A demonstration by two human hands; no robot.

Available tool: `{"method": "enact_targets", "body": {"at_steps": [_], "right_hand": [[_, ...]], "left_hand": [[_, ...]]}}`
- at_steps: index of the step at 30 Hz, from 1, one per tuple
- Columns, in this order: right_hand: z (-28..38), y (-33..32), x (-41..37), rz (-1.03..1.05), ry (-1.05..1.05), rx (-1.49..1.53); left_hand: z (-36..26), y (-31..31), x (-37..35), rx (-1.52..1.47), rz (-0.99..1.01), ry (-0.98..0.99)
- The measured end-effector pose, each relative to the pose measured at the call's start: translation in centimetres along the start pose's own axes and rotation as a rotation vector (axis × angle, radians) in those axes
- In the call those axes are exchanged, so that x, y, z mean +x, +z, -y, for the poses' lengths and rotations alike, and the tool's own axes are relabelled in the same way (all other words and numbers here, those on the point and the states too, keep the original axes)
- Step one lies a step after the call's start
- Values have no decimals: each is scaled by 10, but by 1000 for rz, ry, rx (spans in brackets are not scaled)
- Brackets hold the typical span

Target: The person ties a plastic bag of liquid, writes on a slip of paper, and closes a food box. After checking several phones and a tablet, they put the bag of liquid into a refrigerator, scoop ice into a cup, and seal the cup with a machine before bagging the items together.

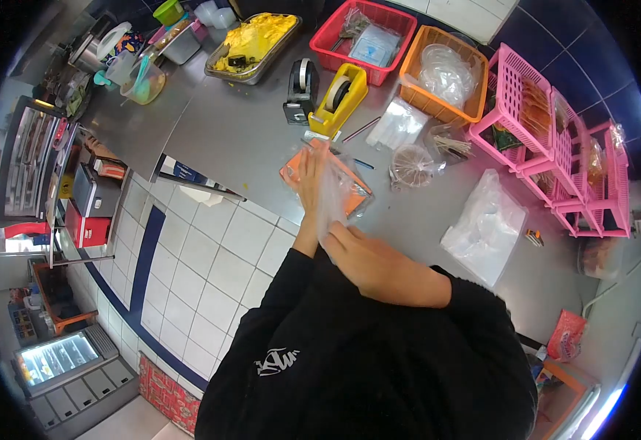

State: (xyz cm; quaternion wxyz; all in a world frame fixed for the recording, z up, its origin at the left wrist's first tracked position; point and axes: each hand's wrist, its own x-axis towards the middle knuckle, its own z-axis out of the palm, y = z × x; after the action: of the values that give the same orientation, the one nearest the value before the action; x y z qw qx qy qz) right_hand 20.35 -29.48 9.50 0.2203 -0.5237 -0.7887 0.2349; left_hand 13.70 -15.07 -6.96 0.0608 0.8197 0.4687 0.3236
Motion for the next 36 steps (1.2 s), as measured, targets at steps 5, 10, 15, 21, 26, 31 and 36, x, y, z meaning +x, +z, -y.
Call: {"method": "enact_targets", "body": {"at_steps": [5, 10, 15, 21, 26, 31, 36], "right_hand": [[-20, 8, -19, -76, 92, 369], [-51, 54, -12, -567, 145, 230], [-126, 135, 7, -704, 282, 22], [-140, 104, 18, -571, 92, 175], [-133, -24, 33, 10, -5, 1101], [-124, -21, 71, -553, 56, 478], [-123, -6, -18, -1352, 341, 127]], "left_hand": [[27, 14, -3, -235, 0, 87], [42, 36, -19, -922, 239, -626], [55, 42, -29, -688, 537, -796], [52, -61, 1, -537, 370, 116], [35, -159, 45, -101, 577, 651], [-6, -189, 71, -743, 631, 217], [15, -118, 4, -596, 100, -269]]}}
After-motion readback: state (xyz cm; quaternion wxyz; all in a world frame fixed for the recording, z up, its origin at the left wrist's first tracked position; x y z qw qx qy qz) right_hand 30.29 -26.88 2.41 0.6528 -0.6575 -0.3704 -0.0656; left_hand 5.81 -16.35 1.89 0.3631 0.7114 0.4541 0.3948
